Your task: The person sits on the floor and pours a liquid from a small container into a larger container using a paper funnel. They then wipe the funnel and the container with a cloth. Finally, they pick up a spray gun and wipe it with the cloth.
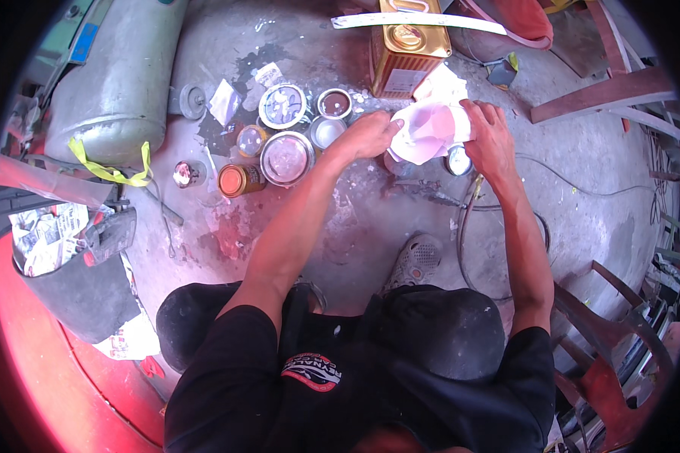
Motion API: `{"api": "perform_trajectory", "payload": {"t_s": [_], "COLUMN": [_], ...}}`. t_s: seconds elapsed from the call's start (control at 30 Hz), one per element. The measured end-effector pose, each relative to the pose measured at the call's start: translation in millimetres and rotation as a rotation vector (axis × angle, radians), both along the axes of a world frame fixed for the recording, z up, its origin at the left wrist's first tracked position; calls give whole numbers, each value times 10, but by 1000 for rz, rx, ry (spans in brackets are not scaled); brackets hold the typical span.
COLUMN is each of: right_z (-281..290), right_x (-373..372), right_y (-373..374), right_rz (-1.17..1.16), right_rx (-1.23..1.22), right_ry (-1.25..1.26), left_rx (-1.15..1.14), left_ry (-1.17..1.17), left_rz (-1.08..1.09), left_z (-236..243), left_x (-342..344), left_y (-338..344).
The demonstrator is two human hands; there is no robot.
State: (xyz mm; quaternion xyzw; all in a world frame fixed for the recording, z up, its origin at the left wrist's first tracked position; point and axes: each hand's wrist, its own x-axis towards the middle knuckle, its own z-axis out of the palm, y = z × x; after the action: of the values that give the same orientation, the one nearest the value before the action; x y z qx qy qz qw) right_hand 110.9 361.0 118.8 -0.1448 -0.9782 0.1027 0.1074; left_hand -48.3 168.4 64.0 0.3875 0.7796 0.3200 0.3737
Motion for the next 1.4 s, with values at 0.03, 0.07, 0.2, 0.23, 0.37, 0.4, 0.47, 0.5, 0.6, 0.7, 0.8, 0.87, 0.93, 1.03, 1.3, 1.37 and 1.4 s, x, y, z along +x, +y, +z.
{"api": "perform_trajectory", "payload": {"t_s": [0.03, 0.07, 0.2, 0.23, 0.37, 0.4, 0.47, 0.5, 0.6, 0.7, 0.8, 0.87, 0.93, 1.03, 1.3, 1.37, 1.4], "right_z": [0, -3, 3, 10, 25, 27, 29, 29, 32, 45, 82, 126, 182, 242, 497, 539, 548], "right_x": [-2, -1, -9, -15, -2, -3, -5, -6, -11, -13, -35, -49, -49, -56, -82, -87, -87], "right_y": [1, 9, 6, -5, -8, -2, -5, -12, -25, -20, -24, -39, -65, -81, -174, -173, -163], "right_rz": [5, 7, 5, 1, 21, 34, 53, 59, 87, 120, 158, 177, 187, 223, 241, 237, 235], "right_rx": [3, 5, 11, 12, 57, 76, 111, 128, 185, 249, 332, 382, 424, 470, 502, 510, 512], "right_ry": [2, 2, -5, -9, 3, 15, 31, 36, 57, 90, 122, 135, 144, 173, 299, 323, 339], "left_rx": [13, 14, 6, 1, 14, 8, 6, 10, 18, -3, 13, 26, 23, 25, 35, 34, 30], "left_ry": [6, 2, -3, -3, 10, 9, 9, 10, 11, 9, 9, 12, 16, -11, -2, -4, -1], "left_rz": [8, 2, -3, 0, -2, -5, -9, -10, -14, -22, -14, -14, -25, -17, 5, 12, 9], "left_z": [-6, 9, 24, 17, 57, 49, 22, 8, 15, 87, 55, 46, 69, 69, 39, 40, 55], "left_x": [1, 2, 0, -3, 8, 1, -10, -14, -13, -7, -6, -7, -7, -9, -13, -9, -7], "left_y": [-7, -7, -13, -18, -16, -14, -17, -23, -32, -22, -28, -33, -35, -30, -43, -44, -39]}}
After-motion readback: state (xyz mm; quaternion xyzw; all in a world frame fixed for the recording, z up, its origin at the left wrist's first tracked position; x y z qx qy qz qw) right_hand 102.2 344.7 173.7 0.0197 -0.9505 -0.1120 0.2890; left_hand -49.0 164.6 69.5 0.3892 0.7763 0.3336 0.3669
